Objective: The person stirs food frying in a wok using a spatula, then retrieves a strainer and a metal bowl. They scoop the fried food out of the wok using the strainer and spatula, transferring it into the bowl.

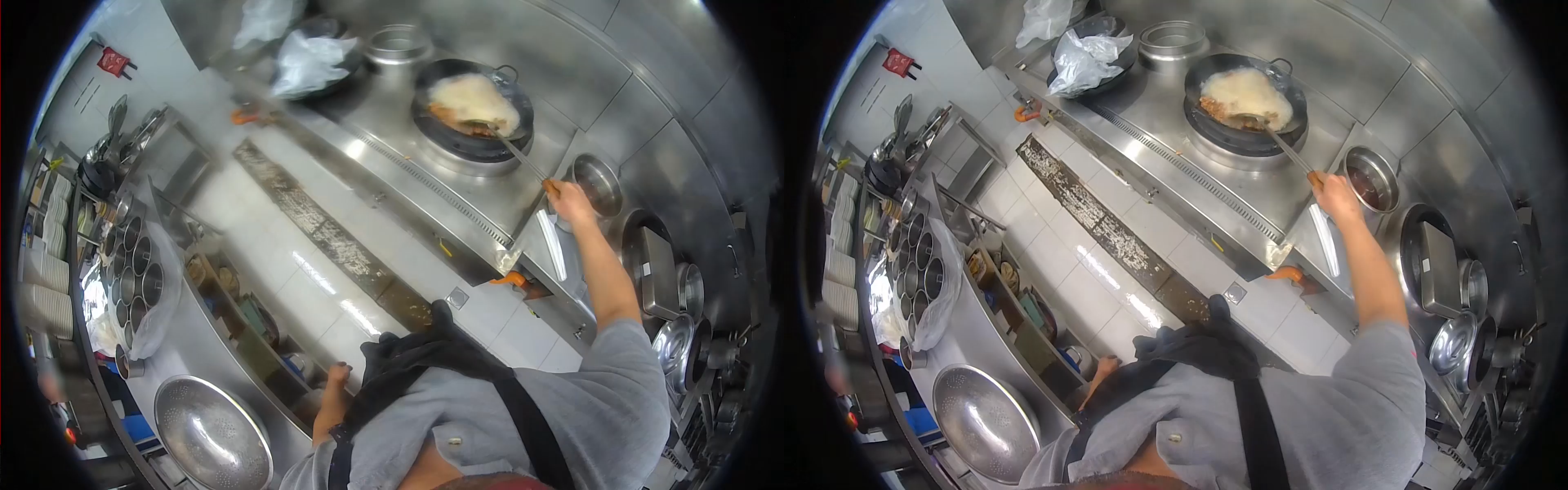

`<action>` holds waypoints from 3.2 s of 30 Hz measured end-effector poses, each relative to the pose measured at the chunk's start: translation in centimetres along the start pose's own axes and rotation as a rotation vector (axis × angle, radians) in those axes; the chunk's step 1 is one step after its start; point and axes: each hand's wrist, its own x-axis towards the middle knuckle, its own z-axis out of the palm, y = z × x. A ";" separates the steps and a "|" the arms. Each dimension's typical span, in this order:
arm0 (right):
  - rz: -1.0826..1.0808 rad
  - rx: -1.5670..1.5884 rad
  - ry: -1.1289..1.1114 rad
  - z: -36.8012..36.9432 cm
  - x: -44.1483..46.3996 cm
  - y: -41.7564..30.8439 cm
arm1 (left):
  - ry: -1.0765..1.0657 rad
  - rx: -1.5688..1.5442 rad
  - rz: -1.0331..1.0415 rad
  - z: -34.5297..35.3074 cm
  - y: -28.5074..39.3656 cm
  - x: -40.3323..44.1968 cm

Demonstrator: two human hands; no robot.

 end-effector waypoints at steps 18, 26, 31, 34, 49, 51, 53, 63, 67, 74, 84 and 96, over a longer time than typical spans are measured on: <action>0.169 0.070 0.044 13.1 7.8 2.5 | 0.757 -0.067 0.304 -8.9 27.8 7.3; 0.281 0.380 0.159 10.6 5.5 3.7 | 0.783 0.126 0.864 -17.2 51.8 16.1; 0.377 0.415 0.274 10.1 -0.5 5.3 | 0.620 0.519 0.787 -15.7 60.0 25.3; 0.507 0.227 0.251 8.9 -3.4 4.6 | 0.523 0.843 0.700 -14.1 62.6 29.9; 0.280 0.146 0.280 6.9 1.1 2.1 | 0.690 0.088 0.595 -23.2 67.9 27.6; 0.143 0.072 0.229 7.5 4.0 1.4 | 0.566 -0.025 0.968 -25.1 71.9 24.4; 0.114 0.131 0.128 9.5 6.5 1.8 | 0.650 0.242 1.006 -26.5 75.4 22.0; 0.128 0.363 0.154 10.8 10.2 7.0 | 0.816 -0.035 0.694 -22.0 52.2 11.0; 0.404 0.671 0.004 7.7 9.0 6.7 | 0.362 0.259 0.259 -9.8 30.6 9.3; 0.227 0.366 0.217 11.4 17.1 7.2 | -0.178 -0.157 0.068 -4.4 24.0 -7.3; 0.103 0.001 0.017 9.9 18.0 -1.6 | -0.096 -0.275 0.154 -9.2 20.5 -11.2; 0.035 -0.060 0.030 0.8 4.3 -3.5 | -0.184 -0.243 0.608 -8.5 6.0 1.4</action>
